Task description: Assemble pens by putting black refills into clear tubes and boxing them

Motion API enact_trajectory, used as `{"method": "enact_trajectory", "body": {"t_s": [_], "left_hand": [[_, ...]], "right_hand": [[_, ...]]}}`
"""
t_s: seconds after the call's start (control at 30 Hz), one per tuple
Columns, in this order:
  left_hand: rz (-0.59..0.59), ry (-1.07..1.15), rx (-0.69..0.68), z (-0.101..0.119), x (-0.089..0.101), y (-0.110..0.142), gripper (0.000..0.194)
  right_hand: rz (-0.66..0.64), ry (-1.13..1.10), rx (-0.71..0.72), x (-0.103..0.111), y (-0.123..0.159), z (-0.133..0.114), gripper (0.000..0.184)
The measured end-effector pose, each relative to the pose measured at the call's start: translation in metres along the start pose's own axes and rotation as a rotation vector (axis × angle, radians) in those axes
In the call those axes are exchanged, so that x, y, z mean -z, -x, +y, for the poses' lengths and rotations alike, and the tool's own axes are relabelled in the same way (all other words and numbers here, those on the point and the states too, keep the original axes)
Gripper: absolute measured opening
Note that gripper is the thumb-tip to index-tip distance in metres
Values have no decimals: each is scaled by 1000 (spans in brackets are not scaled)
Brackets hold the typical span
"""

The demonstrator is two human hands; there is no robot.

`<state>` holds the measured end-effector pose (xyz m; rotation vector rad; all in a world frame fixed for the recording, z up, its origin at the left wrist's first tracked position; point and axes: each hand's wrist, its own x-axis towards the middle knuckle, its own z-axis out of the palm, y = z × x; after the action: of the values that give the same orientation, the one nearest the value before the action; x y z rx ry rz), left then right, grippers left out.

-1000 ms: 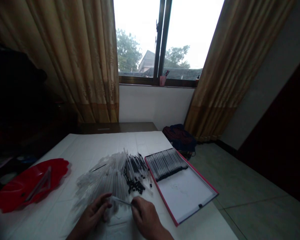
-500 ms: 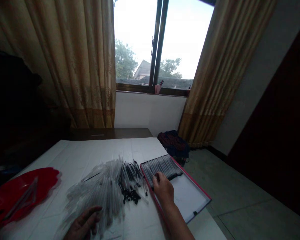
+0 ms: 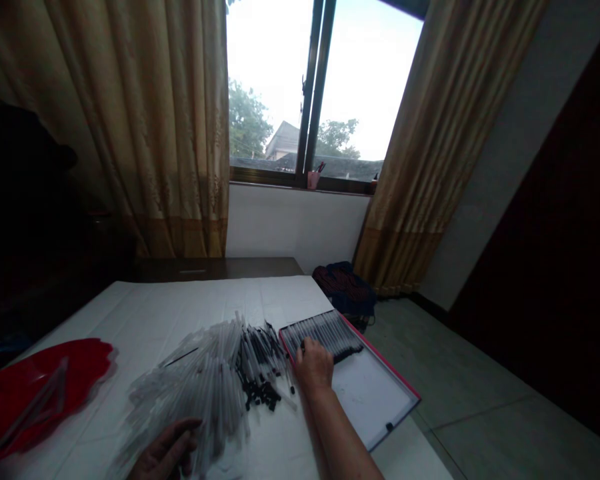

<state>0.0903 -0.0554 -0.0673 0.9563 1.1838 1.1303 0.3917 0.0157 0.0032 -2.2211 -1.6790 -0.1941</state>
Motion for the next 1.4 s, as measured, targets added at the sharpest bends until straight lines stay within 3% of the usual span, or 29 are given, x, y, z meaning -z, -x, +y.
{"method": "enact_trajectory", "body": {"t_s": [0.2, 0.53, 0.77, 0.97, 1.2, 1.4], "left_hand": [[-11, 9, -6, -2, 2, -3, 62], [-29, 65, 15, 22, -2, 9, 57], [1, 122, 45, 26, -1, 10, 59], [-8, 129, 37, 28, -3, 12, 59], [-41, 122, 7, 25, -2, 13, 55], [-52, 79, -25, 30, -2, 16, 51]], "right_hand": [[-14, 48, 9, 0, 1, -2, 13], [-3, 35, 57, 3, 2, -2, 16], [3, -91, 318, 6, 31, -27, 17], [45, -169, 617, -1, 40, -44, 38], [159, -59, 661, -12, 38, -49, 25], [267, -132, 645, -16, 43, -45, 20]]}}
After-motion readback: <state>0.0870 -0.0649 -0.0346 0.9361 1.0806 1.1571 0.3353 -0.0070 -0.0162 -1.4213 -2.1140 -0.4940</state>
